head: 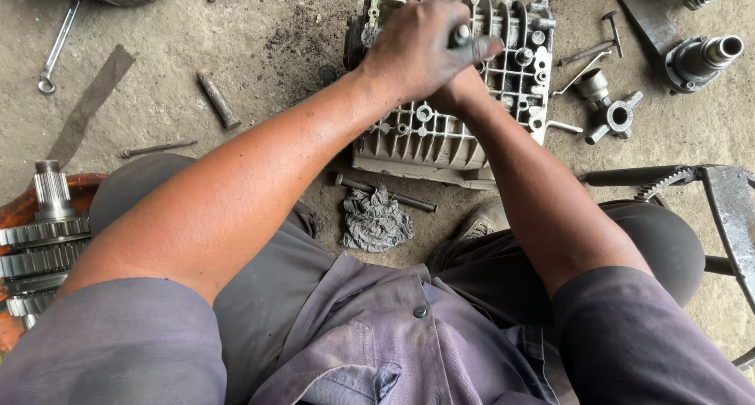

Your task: The person uses a brush and a cleaning tool to remove debris and scrub the internal channels of a metallic vehicle housing component.

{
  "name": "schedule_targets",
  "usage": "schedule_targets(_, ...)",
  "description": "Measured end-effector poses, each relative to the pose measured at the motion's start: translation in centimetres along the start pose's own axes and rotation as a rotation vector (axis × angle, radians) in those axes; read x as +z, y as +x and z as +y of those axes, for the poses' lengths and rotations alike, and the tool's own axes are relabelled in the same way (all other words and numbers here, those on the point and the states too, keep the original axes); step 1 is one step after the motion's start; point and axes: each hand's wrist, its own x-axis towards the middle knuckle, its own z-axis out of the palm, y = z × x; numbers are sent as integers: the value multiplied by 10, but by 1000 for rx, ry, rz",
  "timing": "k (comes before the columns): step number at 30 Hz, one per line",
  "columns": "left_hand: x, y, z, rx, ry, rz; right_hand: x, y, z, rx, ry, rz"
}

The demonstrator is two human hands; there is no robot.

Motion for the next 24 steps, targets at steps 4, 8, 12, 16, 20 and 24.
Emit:
schedule_targets(4, 12, -15, 19, 8, 27, -214, 19, 4, -23, 217, -410, 179)
schedule_targets(8, 1, -1, 3, -271, -101, -310, 29, 5, -28, 192, -568, 182)
schedule_targets(12, 8, 7, -9, -134, -170, -314, 4, 5, 13, -22, 110, -74)
schedule_targets(16, 27, 4, 2, -24, -77, -401, 13, 11, 65, 104, 371, -104)
schedule_targets(20, 7, 15, -9, -249, -285, -444, 13, 11, 71, 9, -330, -261)
schedule_targets(24, 14, 15, -6, -171, -228, -425, 2, 25, 45, 58, -241, -122)
